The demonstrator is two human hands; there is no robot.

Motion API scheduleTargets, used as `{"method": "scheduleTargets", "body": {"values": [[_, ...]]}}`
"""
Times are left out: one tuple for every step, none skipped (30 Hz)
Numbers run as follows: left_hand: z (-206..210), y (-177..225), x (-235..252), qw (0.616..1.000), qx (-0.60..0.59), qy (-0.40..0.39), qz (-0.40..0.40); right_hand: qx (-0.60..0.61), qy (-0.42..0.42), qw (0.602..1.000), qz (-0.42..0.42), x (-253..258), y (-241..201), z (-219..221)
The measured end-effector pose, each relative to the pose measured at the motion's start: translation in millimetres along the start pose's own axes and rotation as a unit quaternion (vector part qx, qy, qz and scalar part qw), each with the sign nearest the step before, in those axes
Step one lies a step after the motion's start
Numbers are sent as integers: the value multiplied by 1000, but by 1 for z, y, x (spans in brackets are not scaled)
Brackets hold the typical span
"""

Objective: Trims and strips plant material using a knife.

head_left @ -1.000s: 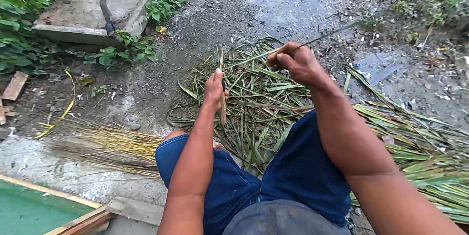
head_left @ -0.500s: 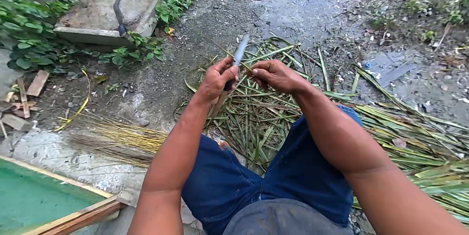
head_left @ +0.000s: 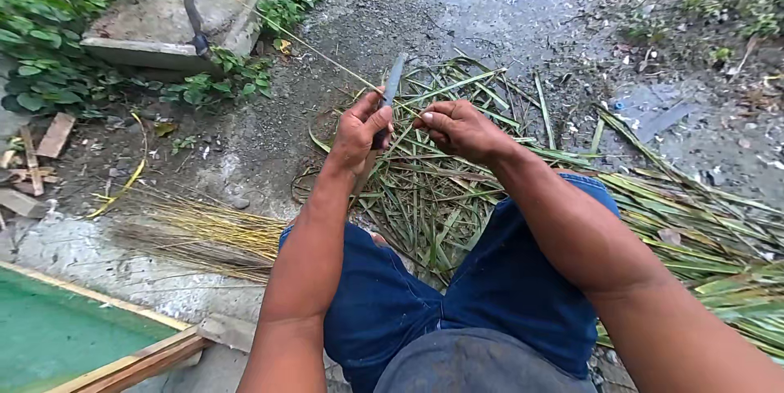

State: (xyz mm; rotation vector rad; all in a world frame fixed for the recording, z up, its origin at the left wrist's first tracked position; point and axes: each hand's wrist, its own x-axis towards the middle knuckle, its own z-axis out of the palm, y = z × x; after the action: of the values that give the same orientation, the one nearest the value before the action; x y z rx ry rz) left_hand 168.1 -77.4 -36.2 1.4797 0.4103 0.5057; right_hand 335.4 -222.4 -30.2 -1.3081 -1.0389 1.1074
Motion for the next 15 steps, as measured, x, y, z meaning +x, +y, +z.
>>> {"method": "scheduleTargets", "body": {"values": [[-1,1,1,1000,-11,7,5,0,-2,1000,0,0,-2,0],[1,2,0,1000,-13,8,6,3,-4,1000,-1,0,-2,0],[2,1,-2,1000,-7,0,7,5,-7,1000,-2,0,-1,0],[2,1,-3,1000,-2,-6,9,7,-10,1000,-3,0,-1,-1],[-2,0,-2,1000,-2,2,15,5,-14,1000,-2,-1,-1,-4],[-13,1,0,999,-8,29,23,0,-20,1000,0,-3,-1,-6],[-28,3,4,997,-18,66,34,-5,-29,1000,3,-5,0,-7],[-43,8,6,993,-29,108,48,-14,-38,999,5,-8,0,-8],[-55,13,8,987,-37,140,67,-26,-48,999,4,-9,0,-10],[-62,17,7,983,-38,159,81,-38,-58,998,0,-10,1,-11],[-67,18,5,982,-35,165,88,-53,-67,996,-6,-10,2,-12],[-69,17,3,981,-31,167,91,-77,-72,994,-11,-9,4,-13],[-69,15,2,982,-26,167,89,-107,-72,991,-18,-9,7,-14],[-68,13,1,982,-22,167,85,-145,-69,987,-24,-9,9,-14],[-67,12,1,982,-21,167,82,-187,-66,980,-30,-8,11,-15]]}}
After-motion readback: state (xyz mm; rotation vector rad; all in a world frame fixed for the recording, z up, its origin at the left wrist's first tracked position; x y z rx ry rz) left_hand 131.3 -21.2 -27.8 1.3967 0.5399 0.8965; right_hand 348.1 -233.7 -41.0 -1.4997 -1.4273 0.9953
